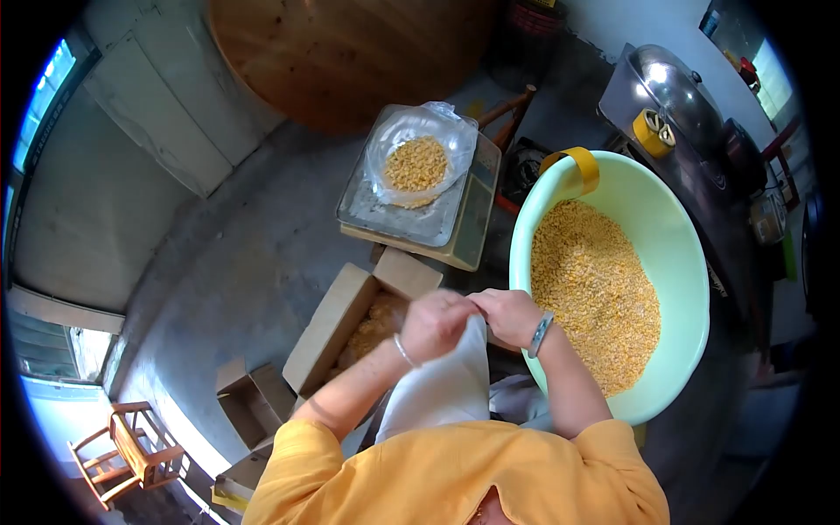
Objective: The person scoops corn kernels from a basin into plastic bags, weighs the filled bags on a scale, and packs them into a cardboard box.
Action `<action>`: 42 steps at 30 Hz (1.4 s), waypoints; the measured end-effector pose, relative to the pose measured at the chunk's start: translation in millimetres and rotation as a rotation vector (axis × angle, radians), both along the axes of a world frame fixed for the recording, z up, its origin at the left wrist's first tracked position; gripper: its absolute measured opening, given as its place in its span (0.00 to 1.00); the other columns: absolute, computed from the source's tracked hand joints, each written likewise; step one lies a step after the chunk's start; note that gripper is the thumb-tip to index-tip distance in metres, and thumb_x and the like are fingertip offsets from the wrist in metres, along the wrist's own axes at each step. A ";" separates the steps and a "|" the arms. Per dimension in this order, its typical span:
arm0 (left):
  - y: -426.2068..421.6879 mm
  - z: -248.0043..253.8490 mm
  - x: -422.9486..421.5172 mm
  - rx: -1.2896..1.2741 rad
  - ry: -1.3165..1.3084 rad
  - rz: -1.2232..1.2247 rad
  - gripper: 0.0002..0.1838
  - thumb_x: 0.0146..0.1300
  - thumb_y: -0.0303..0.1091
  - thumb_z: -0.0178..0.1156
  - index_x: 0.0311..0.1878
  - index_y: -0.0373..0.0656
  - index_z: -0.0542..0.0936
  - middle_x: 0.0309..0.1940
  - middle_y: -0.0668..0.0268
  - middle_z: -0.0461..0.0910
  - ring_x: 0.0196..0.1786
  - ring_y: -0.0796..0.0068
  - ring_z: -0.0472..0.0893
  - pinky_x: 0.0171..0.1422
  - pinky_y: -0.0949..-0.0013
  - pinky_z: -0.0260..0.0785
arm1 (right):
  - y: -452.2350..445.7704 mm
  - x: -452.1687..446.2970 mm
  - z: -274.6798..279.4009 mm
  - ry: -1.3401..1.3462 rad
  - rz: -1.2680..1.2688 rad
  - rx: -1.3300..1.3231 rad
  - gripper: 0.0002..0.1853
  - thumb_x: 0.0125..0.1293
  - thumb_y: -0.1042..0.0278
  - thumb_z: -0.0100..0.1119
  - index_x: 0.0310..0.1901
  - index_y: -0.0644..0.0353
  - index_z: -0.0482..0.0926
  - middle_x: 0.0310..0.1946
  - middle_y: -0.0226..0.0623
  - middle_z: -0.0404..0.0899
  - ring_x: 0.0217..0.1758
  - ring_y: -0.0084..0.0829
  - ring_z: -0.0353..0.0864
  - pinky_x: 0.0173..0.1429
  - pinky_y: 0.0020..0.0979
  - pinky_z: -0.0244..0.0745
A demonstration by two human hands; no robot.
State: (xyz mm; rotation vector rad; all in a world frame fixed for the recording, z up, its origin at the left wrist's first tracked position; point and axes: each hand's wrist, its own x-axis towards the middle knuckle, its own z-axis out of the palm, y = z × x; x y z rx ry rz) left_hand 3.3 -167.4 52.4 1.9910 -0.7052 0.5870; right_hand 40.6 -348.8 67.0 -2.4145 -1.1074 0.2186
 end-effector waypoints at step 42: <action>59.4 -16.6 137.0 1.037 0.204 0.329 0.17 0.56 0.22 0.52 0.47 0.53 0.76 0.30 0.64 0.79 0.43 0.65 0.80 0.73 0.47 0.46 | -4.7 -5.9 0.4 -0.093 0.060 -0.066 0.07 0.58 0.67 0.58 0.38 0.57 0.79 0.31 0.34 0.80 0.32 0.35 0.81 0.34 0.32 0.77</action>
